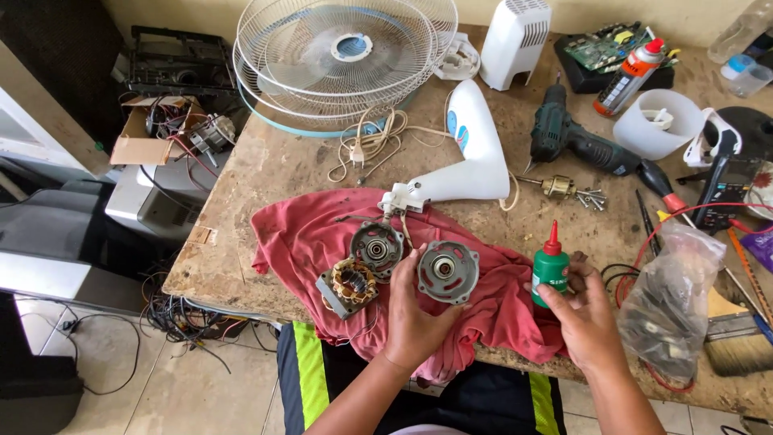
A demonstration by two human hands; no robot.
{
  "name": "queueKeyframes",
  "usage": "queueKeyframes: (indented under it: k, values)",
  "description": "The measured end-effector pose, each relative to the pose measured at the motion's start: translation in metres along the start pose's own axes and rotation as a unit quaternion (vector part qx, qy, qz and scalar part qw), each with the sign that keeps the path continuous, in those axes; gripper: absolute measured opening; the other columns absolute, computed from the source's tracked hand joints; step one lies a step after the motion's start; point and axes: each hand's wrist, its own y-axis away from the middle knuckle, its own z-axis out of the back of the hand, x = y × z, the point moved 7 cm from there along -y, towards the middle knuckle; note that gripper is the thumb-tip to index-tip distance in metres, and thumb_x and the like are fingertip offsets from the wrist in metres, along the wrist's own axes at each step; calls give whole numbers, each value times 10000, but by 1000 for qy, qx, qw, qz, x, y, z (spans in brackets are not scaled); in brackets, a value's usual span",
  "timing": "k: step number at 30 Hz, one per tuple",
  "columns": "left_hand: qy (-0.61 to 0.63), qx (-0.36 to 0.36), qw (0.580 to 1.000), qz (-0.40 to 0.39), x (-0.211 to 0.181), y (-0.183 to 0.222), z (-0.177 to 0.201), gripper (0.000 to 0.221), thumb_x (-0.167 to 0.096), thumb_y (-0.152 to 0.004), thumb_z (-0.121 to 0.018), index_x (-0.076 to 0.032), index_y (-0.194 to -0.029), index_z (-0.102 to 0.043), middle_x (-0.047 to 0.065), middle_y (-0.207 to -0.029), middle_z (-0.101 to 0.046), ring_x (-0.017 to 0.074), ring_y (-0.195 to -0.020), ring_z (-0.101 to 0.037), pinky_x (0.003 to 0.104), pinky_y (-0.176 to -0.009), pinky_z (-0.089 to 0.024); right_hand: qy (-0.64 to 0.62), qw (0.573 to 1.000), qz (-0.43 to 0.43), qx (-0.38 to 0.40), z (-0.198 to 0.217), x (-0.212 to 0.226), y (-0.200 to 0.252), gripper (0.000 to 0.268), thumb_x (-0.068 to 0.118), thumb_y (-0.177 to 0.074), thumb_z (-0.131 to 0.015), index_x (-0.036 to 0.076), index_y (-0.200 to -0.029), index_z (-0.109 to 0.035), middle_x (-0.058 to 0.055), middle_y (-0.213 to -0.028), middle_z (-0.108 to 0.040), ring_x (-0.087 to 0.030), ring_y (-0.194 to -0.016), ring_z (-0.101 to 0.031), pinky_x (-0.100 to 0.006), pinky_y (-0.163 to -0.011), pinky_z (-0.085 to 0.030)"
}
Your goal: The person is oiling the internal components of a fan motor and reassembling the housing on a repair bench.
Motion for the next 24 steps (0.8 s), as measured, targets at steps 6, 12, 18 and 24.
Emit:
queueKeyframes:
  k: [6, 12, 18, 24]
  values:
    - [-13, 20, 999, 32, 1, 14, 1, 1165, -213, -701, -980, -6, -1556, -216, 212, -1529, -486, 388, -1464, -446, 508, -1201, -388, -26, 1000, -5, 12, 10, -15, 12, 510, -52, -825, -663, -32, -1320, -544, -279, -1133, -658, -370, -871, -673, -447, -875, -548]
    - [-2, 0, 1000, -17, -5, 13, 1, 984, -157, -781, -933, -11, -1526, -307, 191, -1530, -491, 431, -1442, -459, 542, -1205, -414, 251, 966, -17, 66, -20, 12, 40, 533, 215, -775, -758, 114, -1292, -673, -135, -1043, -742, -222, -706, -695, -282, -517, -552]
    - [10, -9, 999, -40, -10, 11, 2, 908, -174, -854, -891, -67, -1540, -306, 153, -1537, -505, 413, -1441, -471, 534, -1201, -444, 309, 949, 37, 48, -34, 18, 42, 548, 226, -733, -833, 151, -1262, -709, -67, -1024, -789, -163, -713, -728, -260, -557, -569]
    - [17, -1, 1000, -24, -8, 12, 1, 942, -163, -804, -922, -65, -1523, -322, 131, -1518, -520, 395, -1421, -485, 514, -1200, -445, 371, 921, 109, 56, -48, 37, 41, 507, 261, -729, -841, 163, -1213, -726, -17, -1070, -793, -131, -817, -724, -268, -685, -569]
